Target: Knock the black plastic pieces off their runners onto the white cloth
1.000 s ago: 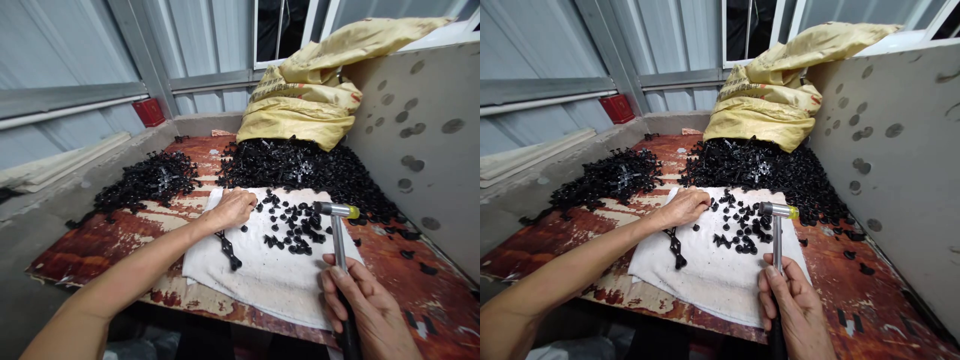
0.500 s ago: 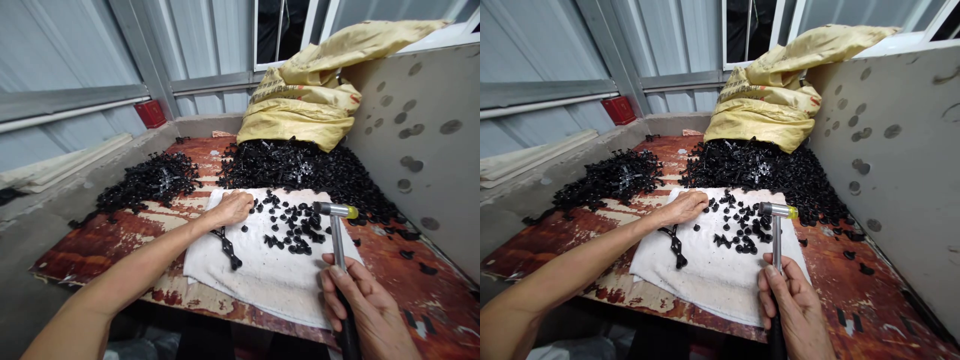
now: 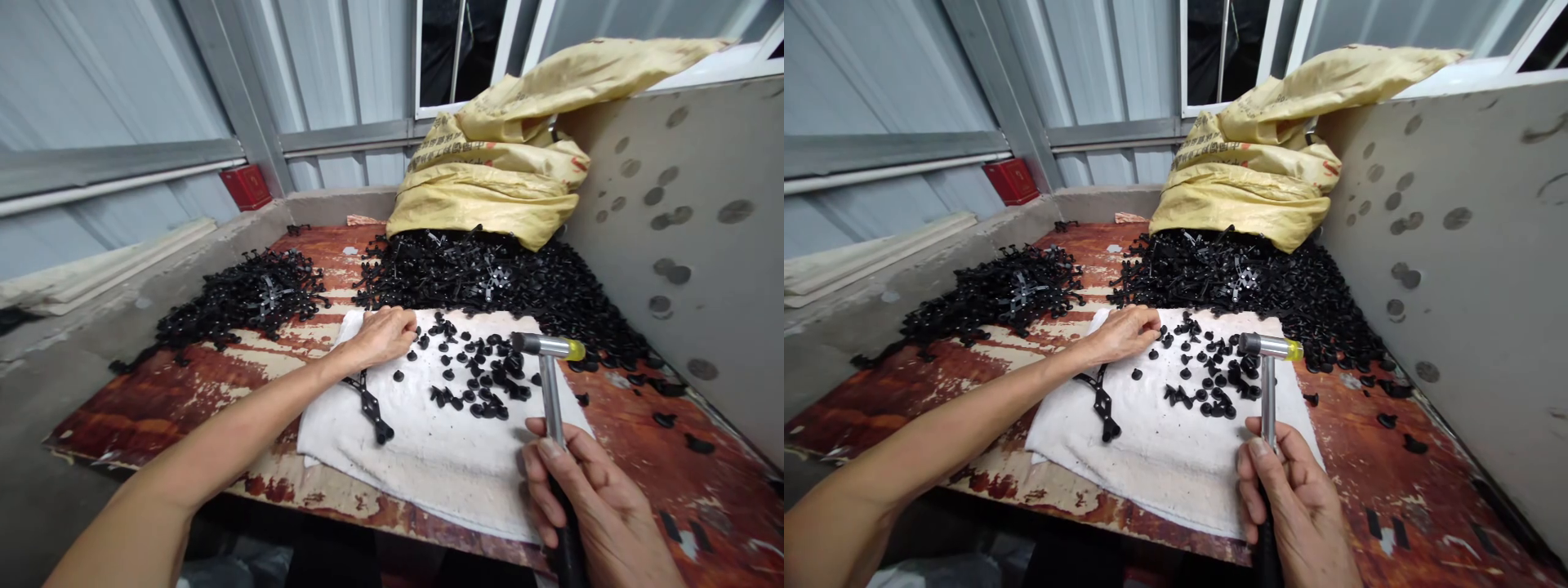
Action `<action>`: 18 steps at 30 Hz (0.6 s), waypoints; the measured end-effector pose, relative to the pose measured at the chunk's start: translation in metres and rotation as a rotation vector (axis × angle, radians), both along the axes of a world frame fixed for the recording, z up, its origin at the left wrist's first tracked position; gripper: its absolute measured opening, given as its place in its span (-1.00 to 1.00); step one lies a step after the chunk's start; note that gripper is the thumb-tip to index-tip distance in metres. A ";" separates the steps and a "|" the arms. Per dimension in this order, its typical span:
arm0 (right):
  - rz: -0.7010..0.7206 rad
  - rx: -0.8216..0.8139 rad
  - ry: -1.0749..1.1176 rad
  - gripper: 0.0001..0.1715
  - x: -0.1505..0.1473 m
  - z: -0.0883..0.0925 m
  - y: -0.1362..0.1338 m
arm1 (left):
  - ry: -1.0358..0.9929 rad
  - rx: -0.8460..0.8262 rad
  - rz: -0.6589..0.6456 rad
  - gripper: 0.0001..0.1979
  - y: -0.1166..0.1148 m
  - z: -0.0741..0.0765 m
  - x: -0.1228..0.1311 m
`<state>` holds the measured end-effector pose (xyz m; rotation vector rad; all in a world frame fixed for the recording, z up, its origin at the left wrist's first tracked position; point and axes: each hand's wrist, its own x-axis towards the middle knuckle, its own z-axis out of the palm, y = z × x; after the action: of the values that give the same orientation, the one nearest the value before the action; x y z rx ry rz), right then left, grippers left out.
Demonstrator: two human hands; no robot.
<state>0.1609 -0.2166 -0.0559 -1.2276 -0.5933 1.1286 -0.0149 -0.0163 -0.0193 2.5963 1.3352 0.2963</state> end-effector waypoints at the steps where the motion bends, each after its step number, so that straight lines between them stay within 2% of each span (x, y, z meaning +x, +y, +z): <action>1: -0.009 -0.002 0.000 -0.58 -0.001 0.001 0.000 | 0.013 0.007 -0.002 -0.86 0.000 0.000 0.001; 5: -0.021 -0.003 0.002 -0.58 -0.003 0.004 0.000 | 0.042 0.033 0.017 -0.85 -0.001 0.005 -0.002; 11: -0.019 -0.002 0.007 -0.58 -0.002 0.002 0.000 | 0.086 -0.057 0.061 -0.88 -0.003 0.012 -0.012; 15: 0.019 -0.006 -0.014 -0.55 0.004 -0.003 0.001 | 0.049 -0.007 0.084 -0.84 -0.003 0.012 0.001; 18: 0.036 -0.006 -0.019 -0.55 0.007 -0.006 0.001 | 0.115 0.005 0.077 -0.84 -0.005 0.014 0.017</action>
<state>0.1683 -0.2159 -0.0616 -1.2386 -0.6290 1.1500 0.0019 -0.0212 -0.0053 2.6061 1.4759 0.1641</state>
